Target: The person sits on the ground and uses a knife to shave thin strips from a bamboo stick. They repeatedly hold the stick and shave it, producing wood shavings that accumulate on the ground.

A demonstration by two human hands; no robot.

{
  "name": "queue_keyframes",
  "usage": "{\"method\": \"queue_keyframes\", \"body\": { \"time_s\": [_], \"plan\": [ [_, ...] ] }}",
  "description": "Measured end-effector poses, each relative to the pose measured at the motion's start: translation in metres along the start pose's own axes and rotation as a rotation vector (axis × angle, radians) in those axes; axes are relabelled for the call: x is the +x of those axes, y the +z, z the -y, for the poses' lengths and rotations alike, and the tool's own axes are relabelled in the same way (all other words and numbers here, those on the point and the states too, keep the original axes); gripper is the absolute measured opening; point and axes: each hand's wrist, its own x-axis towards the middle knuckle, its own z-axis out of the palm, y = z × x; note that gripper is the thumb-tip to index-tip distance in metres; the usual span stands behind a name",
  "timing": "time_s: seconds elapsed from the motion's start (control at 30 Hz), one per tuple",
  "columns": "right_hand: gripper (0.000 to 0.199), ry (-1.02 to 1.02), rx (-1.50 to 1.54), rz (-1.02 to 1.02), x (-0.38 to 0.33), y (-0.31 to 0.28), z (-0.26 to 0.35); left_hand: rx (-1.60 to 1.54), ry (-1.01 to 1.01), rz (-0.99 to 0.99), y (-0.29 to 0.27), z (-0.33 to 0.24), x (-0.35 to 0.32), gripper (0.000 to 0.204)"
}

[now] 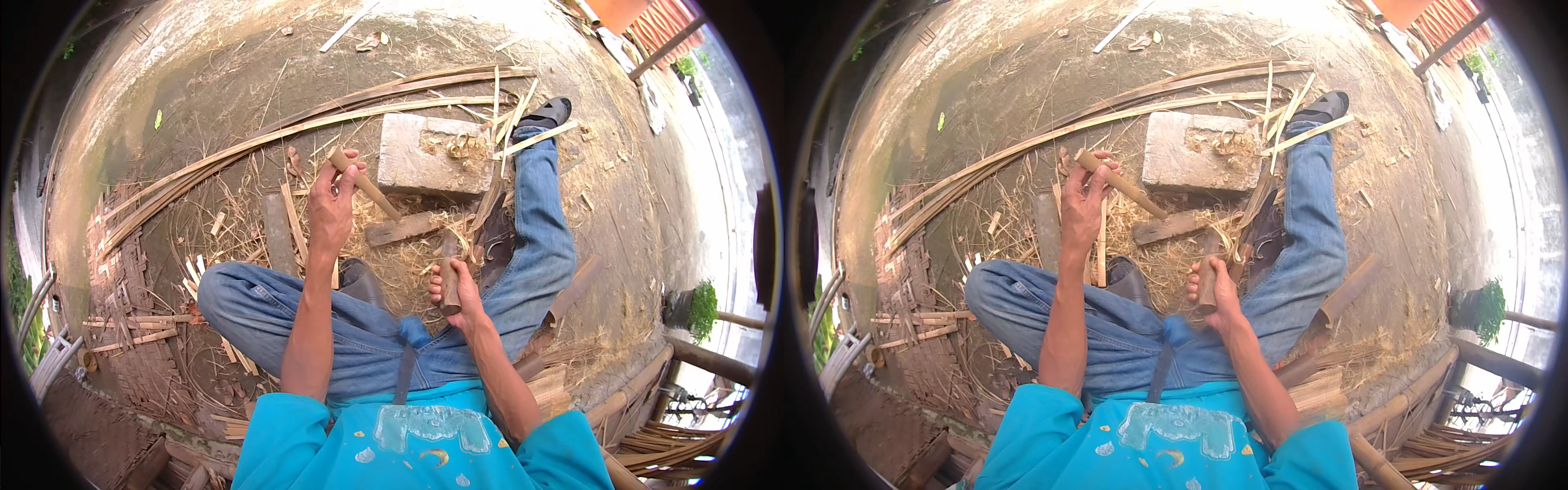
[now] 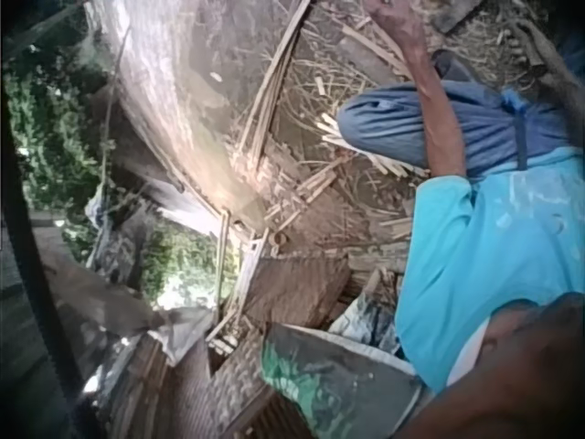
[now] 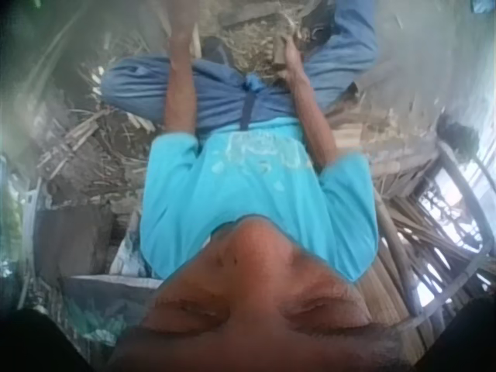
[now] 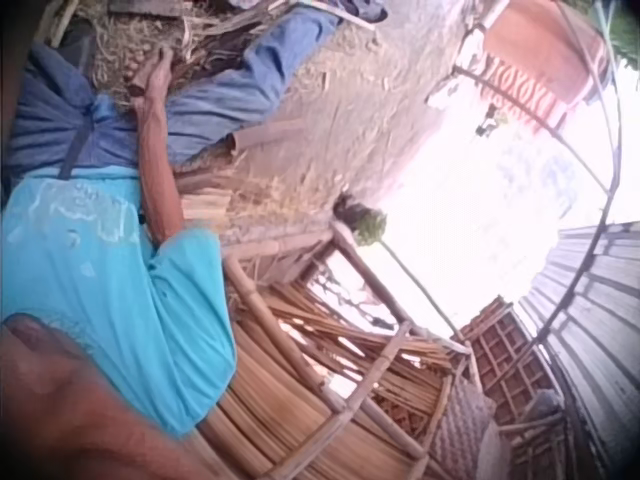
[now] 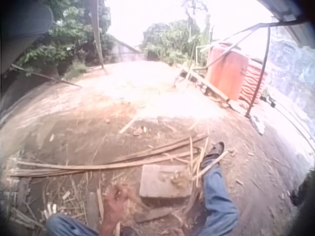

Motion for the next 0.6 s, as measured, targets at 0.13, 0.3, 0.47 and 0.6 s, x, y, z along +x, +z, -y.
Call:
{"method": "queue_keyframes", "body": {
  "time_s": [0.13, 0.3, 0.47, 0.6],
  "plan": [
    [0.047, 0.12, 0.462, -0.028, -0.071, 0.05, -0.004, -0.001, 0.122, -0.043, 0.004, 0.011, 0.001, 0.034],
    [0.056, 0.039, 0.063, 0.2, -0.136, 0.103, 0.003, 0.048, 0.059, 0.072, 0.012, 0.0, -0.006, 0.043],
    [0.064, -0.67, -0.718, 0.095, -0.122, 0.142, 0.014, 0.001, 0.052, 0.102, 0.028, -0.006, -0.02, 0.036],
    [0.054, -0.688, -0.718, 0.187, -0.112, 0.162, 0.04, -0.187, -0.047, 0.144, 0.036, -0.013, -0.03, 0.028]
  ]
}}
